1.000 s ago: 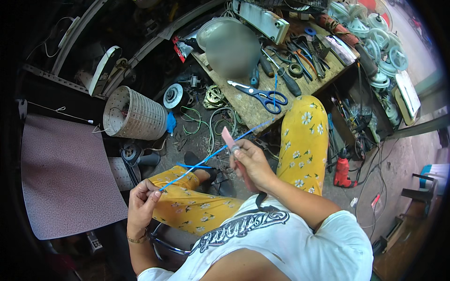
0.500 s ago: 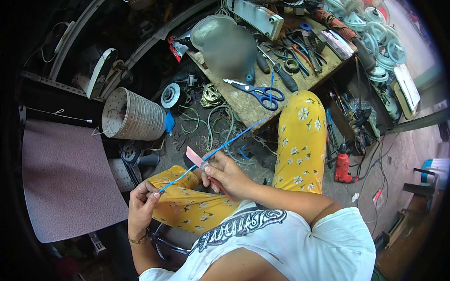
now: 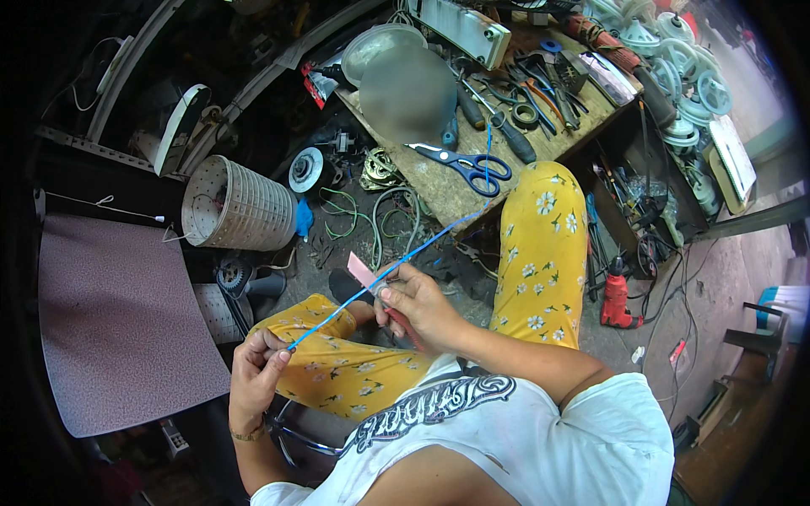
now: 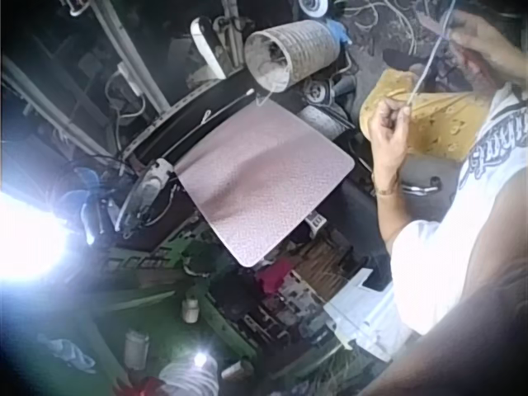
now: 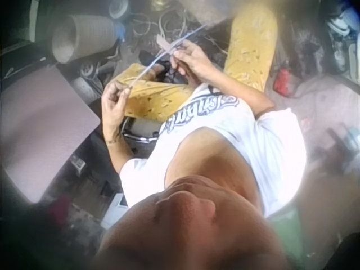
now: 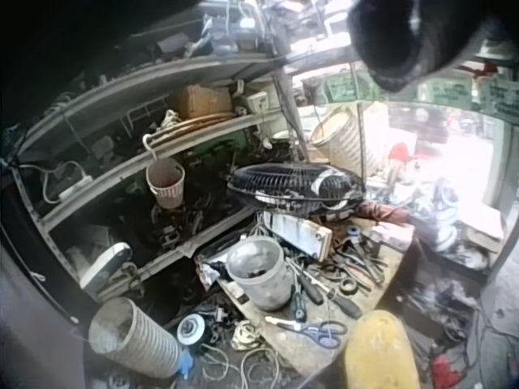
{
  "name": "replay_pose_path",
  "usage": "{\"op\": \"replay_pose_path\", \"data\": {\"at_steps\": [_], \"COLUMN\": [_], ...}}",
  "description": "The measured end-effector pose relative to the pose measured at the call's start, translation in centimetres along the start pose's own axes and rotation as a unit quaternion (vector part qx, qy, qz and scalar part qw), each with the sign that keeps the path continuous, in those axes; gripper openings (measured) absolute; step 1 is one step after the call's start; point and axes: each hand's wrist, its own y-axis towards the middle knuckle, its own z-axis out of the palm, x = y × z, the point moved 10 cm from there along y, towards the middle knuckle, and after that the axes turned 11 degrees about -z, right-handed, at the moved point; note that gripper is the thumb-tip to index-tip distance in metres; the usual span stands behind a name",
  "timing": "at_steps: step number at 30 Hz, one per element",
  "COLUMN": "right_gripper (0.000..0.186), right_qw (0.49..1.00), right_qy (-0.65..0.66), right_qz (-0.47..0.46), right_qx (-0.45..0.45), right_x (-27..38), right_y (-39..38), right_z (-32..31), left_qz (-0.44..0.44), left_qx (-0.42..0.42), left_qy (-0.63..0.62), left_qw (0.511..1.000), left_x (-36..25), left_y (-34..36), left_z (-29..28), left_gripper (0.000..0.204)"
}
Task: The person strips insulation from electrical wires using wire cutters, twists the exposed wire ends together, and secures the connection with electrical tape.
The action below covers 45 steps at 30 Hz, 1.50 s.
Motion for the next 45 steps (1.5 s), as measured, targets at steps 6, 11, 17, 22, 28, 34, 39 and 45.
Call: {"op": "replay_pose_path", "data": {"at_steps": [6,11,17,22,28,34,39,45], "right_gripper": [0.028,0.025,0.031,0.025,0.021,0.018,0.018,0.024], "right_qw": [1.0,0.998,0.987,0.888,0.514,0.42,0.435,0.42], "right_qy": [-0.018,-0.029,-0.125,-0.443,-0.854,-0.861,-0.866,-0.844], "right_qz": [-0.007,0.0,0.086,-0.122,-0.073,-0.283,-0.031,-0.146], "right_qx": [-0.013,-0.063,0.044,-0.004,-0.036,0.029,0.245,0.299], "right_x": [0.8,1.3,3.8,20.9,28.5,24.6,13.9,12.1], "right_y": [0.2,0.0,-1.1,3.4,12.7,11.9,10.0,9.0], "right_z": [-0.9,-2.9,-3.1,-8.7,-19.7,-15.2,-14.2,-11.9], "left_qz": [-0.008,-0.011,0.074,0.046,0.16,0.127,0.091,0.001], "left_qx": [0.005,-0.009,-0.072,-0.082,-0.149,-0.141,-0.137,-0.083], "left_qy": [0.005,-0.01,0.088,0.148,0.409,0.383,0.428,0.499], "left_qw": [1.0,1.0,0.991,0.984,0.886,0.904,0.889,0.863], "left_x": [0.3,0.5,-1.2,-0.7,-3.0,-2.3,-1.1,0.8], "left_y": [0.1,0.1,1.4,3.6,5.2,7.6,9.6,12.2], "left_z": [0.0,-0.5,-1.5,-2.6,-1.4,-1.7,-1.8,-1.0], "left_gripper": [0.012,0.01,0.009,0.009,0.01,0.01,0.01,0.02]}}
